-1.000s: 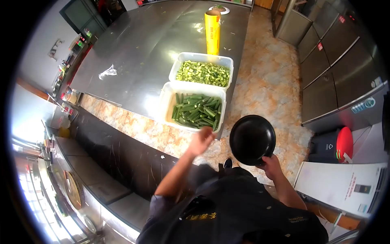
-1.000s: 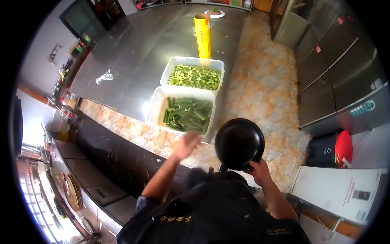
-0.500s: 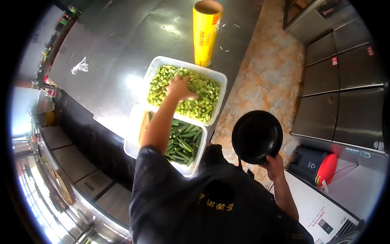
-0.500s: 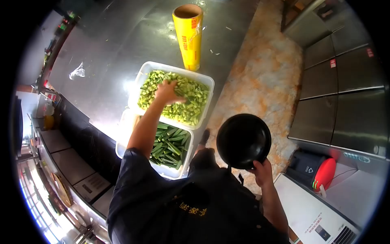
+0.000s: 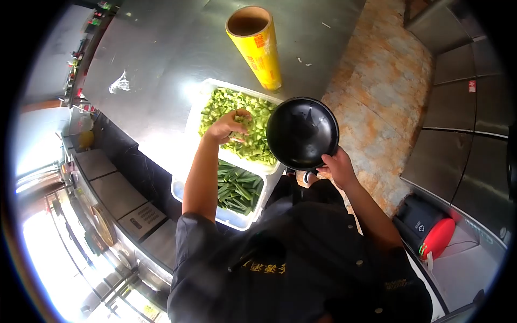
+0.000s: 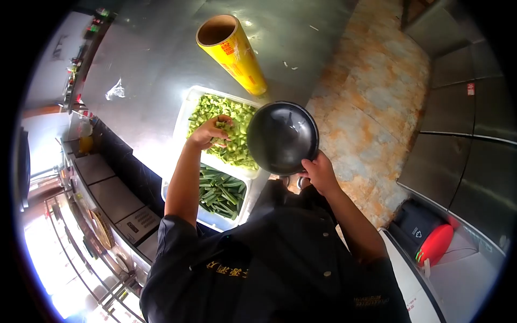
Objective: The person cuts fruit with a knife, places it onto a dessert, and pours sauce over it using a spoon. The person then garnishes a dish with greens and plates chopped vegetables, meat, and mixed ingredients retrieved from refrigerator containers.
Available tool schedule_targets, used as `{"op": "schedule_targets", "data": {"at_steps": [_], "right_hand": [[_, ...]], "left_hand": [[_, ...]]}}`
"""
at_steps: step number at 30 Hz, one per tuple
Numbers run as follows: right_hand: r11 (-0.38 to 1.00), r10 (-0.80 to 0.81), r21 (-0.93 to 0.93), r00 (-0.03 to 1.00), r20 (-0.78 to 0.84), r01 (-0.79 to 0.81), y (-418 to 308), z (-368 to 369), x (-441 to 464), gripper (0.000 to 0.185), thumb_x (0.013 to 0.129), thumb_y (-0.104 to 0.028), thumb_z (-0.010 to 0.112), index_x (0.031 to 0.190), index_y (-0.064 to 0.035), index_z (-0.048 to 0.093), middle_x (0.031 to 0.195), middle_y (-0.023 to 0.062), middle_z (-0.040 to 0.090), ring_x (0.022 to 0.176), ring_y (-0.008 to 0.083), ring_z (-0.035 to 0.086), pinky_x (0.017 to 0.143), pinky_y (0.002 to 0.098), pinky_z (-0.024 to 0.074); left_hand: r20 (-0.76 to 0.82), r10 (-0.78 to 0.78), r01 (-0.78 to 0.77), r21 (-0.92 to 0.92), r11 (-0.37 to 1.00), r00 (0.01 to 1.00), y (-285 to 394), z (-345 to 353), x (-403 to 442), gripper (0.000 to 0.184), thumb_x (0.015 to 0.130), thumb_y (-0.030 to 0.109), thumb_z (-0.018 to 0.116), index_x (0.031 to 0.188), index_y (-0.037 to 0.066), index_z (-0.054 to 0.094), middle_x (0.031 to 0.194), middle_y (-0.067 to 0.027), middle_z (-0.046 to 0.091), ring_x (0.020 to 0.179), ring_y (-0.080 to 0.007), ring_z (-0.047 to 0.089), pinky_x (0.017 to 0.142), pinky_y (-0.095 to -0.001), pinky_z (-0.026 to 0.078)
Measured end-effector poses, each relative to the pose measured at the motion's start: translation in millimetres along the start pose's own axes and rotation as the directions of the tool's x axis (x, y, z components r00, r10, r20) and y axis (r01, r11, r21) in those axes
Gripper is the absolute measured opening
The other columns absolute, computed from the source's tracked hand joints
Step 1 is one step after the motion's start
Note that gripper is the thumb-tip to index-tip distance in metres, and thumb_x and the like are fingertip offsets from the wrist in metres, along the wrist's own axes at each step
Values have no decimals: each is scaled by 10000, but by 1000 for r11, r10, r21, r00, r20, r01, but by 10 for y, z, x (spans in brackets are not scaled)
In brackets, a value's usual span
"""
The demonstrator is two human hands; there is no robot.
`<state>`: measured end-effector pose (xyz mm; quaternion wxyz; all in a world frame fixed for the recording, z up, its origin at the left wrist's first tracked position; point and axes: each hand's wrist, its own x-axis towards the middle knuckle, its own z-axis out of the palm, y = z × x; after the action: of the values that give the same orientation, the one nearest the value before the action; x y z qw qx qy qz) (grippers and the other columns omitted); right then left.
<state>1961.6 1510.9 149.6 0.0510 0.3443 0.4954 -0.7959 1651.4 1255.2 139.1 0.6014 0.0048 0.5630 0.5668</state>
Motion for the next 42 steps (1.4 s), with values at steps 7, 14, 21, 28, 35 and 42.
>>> {"op": "schedule_targets", "data": {"at_steps": [7,14,21,28,35,42], "right_hand": [[997,64,25,988,142,-69,52,289,276,391,968,-88,531,1351,-29,484,1208,96,632,1004,219,675,835,384,600],[987,150,42,978,148,-157,-27,160,110,338,965,-74,510,1298,-20,523,1116,120,662,928,230,695,815,392,602],[996,68,62,997,-43,-65,-125,-453,-445,333,954,-63,493,1284,-44,526,1149,112,672,932,229,703,733,366,613],[993,72,98,993,-97,-63,-96,-693,-595,344,964,-89,487,1303,-33,511,1168,112,675,971,212,707,760,369,620],[995,47,89,999,-24,-44,-161,-438,-270,320,948,-50,500,1264,-12,534,1122,114,676,914,211,699,730,352,614],[977,127,163,989,78,-139,-214,-284,-19,353,960,-87,511,1311,-39,514,1161,124,653,957,261,689,855,412,593]], "left_hand": [[129,565,-401,830,388,815,146,1197,-254,523,787,111,742,1279,28,586,1083,-169,651,823,-293,695,710,-353,594],[-240,692,-86,912,401,681,171,1151,-378,401,878,197,637,1248,45,614,1177,-228,666,1025,-381,661,876,-478,533],[-264,332,258,964,64,906,-512,1095,388,992,682,338,870,1523,285,347,1560,-222,292,1265,-475,493,977,-503,533],[-232,220,149,929,338,948,-546,729,676,591,739,65,742,1315,135,627,1231,-152,596,969,-248,665,844,-360,551],[-272,97,-21,271,962,958,-351,259,264,486,767,-46,687,1247,-33,609,1013,-122,652,835,-218,652,620,-339,564],[180,511,-454,749,482,841,438,1593,-97,347,725,57,726,1061,5,657,970,-91,591,849,-209,608,710,-330,527]]}}
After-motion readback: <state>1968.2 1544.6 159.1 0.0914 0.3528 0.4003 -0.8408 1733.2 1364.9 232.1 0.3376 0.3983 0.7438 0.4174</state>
